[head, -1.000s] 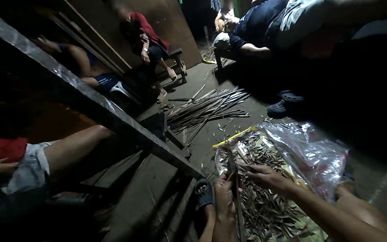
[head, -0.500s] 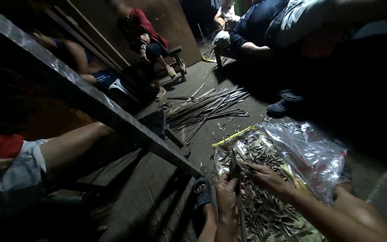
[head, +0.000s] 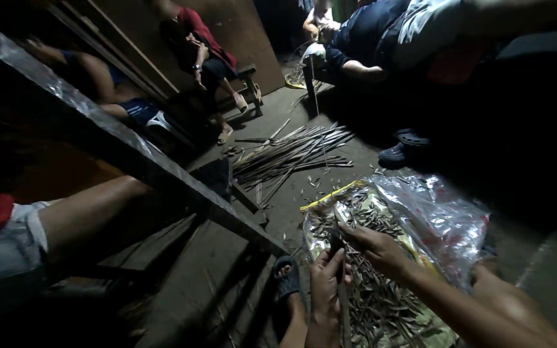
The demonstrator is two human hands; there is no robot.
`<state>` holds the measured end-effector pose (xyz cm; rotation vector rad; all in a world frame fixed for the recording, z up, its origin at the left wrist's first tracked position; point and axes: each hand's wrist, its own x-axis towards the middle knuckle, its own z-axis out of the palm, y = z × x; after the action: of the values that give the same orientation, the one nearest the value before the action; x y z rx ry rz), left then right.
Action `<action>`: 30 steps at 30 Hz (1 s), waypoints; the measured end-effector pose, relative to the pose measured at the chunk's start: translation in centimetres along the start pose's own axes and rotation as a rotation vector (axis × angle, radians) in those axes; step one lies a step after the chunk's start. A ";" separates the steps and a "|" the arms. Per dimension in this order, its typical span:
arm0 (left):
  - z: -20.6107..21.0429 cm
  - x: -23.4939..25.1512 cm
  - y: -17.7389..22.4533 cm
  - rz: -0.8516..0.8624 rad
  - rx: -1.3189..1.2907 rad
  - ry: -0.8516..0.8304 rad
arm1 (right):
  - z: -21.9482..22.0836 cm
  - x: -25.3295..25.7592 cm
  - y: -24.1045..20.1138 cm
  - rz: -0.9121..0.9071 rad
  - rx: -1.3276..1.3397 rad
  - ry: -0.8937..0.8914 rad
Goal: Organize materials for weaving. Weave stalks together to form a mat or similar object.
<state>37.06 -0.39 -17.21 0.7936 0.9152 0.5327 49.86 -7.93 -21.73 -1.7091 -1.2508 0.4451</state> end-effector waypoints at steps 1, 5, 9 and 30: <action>0.0 -0.1 0.0 -0.010 0.008 -0.002 | 0.0 0.1 0.1 0.001 -0.031 0.026; 0.0 -0.3 -0.4 -0.043 0.076 -0.058 | -2.4 1.6 1.1 0.189 0.006 0.022; -0.2 0.3 -0.4 0.084 0.217 0.009 | -2.8 1.4 1.2 0.239 0.157 -0.029; -1.5 3.4 -3.3 1.107 1.368 0.404 | 1.8 -1.2 -3.0 0.364 0.130 -0.215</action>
<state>37.76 0.55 -22.00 2.5741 1.1138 1.0347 46.42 -8.05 -20.41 -1.8153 -1.0305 0.9271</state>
